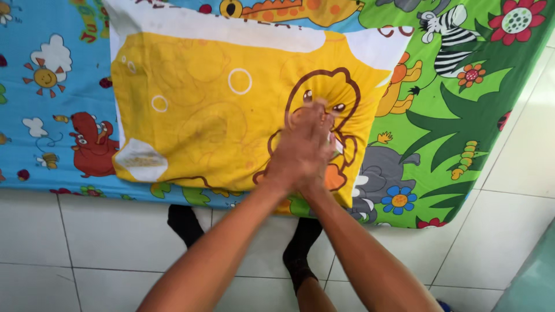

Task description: The person sweeps the floor with a broom, then places a pillow on the bed. They put a yellow pillowcase on the pillow, smooth it, and place it on the bed. The person then picks up a rolled green blanket and places it on the bed, followed by a rolled pink blanket.

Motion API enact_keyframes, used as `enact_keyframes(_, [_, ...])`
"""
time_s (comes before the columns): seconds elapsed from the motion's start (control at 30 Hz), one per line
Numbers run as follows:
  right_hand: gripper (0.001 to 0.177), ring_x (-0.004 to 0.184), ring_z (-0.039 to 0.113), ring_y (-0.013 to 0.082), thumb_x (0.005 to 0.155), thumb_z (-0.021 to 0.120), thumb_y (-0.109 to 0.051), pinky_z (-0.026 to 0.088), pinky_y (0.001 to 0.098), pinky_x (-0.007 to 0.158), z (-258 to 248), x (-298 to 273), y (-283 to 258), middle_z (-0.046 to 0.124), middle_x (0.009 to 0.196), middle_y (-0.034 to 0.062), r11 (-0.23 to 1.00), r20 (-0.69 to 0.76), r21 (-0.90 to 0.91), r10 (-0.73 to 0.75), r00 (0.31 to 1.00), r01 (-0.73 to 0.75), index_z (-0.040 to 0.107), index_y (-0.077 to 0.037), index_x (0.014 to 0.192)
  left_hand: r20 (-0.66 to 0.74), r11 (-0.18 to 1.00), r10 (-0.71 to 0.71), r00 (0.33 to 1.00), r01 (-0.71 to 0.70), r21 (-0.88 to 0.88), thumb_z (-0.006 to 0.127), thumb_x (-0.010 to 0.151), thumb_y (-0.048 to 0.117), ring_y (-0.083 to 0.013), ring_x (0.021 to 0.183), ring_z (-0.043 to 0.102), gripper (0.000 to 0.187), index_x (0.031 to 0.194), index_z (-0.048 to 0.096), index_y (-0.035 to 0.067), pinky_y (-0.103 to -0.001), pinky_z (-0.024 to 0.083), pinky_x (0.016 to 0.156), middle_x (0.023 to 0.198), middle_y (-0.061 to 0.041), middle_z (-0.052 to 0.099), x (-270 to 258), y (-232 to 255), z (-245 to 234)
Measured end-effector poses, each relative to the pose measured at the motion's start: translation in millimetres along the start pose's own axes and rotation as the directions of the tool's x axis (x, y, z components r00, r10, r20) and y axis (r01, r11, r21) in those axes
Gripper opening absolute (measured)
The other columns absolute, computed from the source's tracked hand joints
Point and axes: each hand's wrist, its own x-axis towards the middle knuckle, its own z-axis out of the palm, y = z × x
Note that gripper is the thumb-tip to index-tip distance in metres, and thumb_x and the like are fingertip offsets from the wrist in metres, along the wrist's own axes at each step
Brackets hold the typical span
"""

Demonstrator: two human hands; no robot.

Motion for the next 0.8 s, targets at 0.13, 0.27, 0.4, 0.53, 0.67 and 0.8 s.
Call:
enact_keyframes(0.13, [0.068, 0.160, 0.019, 0.0334, 0.107, 0.051, -0.034, 0.018, 0.0502, 0.123, -61.9, 17.2, 13.1, 0.024, 0.171, 0.0146, 0.970, 0.008, 0.242, -0.016, 1.000, 0.013, 0.029, -0.002, 0.162, -0.001, 0.955, 0.000, 1.000, 0.001, 0.296, 0.064, 0.096, 0.053, -0.0299, 0.159, 0.019, 0.078, 0.163, 0.034, 0.027, -0.055, 0.020, 0.125, 0.172, -0.007, 0.022, -6.1, -90.0, -39.2])
enact_keyframes(0.27, [0.070, 0.158, 0.017, 0.0337, 0.102, 0.055, -0.035, 0.016, 0.0522, 0.122, -95.0, 27.9, -11.1, 0.025, 0.169, 0.0146, 0.961, 0.049, 0.268, -0.091, 0.995, 0.075, 0.031, -0.003, 0.160, 0.021, 0.934, -0.167, 0.986, 0.152, 0.325, 0.062, 0.092, 0.065, -0.0314, 0.158, 0.016, 0.091, 0.164, 0.028, 0.022, -0.055, 0.017, 0.125, 0.172, -0.011, 0.019, -23.0, -171.2, -90.7])
enact_keyframes(0.4, [0.067, 0.161, 0.012, 0.0380, 0.106, 0.056, -0.036, 0.011, 0.0562, 0.126, -97.1, 49.7, -38.8, 0.022, 0.172, 0.0118, 0.937, 0.032, 0.289, -0.214, 0.976, 0.196, 0.031, -0.011, 0.163, 0.043, 0.926, -0.195, 0.980, 0.170, 0.336, 0.058, 0.095, 0.067, -0.0298, 0.161, 0.014, 0.092, 0.167, 0.026, 0.020, -0.055, 0.015, 0.128, 0.174, -0.009, 0.019, -36.0, -190.3, -96.8])
enact_keyframes(0.53, [0.071, 0.160, 0.010, 0.0357, 0.104, 0.058, -0.045, 0.009, 0.0591, 0.125, -65.8, 92.6, -51.6, 0.019, 0.174, 0.0067, 0.923, 0.103, 0.157, -0.370, 0.923, 0.353, 0.030, -0.021, 0.165, 0.029, 0.926, -0.189, 0.981, 0.169, 0.337, 0.057, 0.094, 0.068, -0.0278, 0.160, 0.015, 0.091, 0.166, 0.026, 0.023, -0.055, 0.014, 0.128, 0.173, -0.007, 0.019, -40.2, -203.1, -93.9])
enact_keyframes(0.67, [0.087, 0.159, 0.008, 0.0337, 0.097, 0.059, -0.056, 0.007, 0.0606, 0.122, -44.8, 123.1, -17.8, 0.016, 0.173, 0.0106, 0.930, 0.186, 0.146, -0.361, 0.914, 0.338, 0.025, -0.015, 0.165, -0.005, 0.894, -0.193, 0.981, 0.178, 0.411, 0.056, 0.095, 0.068, -0.0314, 0.160, 0.013, 0.089, 0.166, 0.026, 0.024, -0.055, 0.013, 0.127, 0.173, -0.008, 0.017, -48.2, -232.7, -107.2])
enact_keyframes(0.8, [0.095, 0.164, 0.005, 0.0310, 0.098, 0.056, -0.058, 0.001, 0.0577, 0.128, -54.5, 124.4, 29.7, 0.011, 0.177, 0.0101, 0.991, 0.191, 0.062, -0.124, 0.974, 0.114, 0.019, -0.005, 0.168, 0.010, 0.903, -0.285, 0.958, 0.265, 0.338, 0.056, 0.097, 0.064, -0.0346, 0.160, 0.012, 0.089, 0.167, 0.023, 0.020, -0.055, 0.013, 0.127, 0.173, -0.012, 0.015, -65.4, -245.9, -132.2])
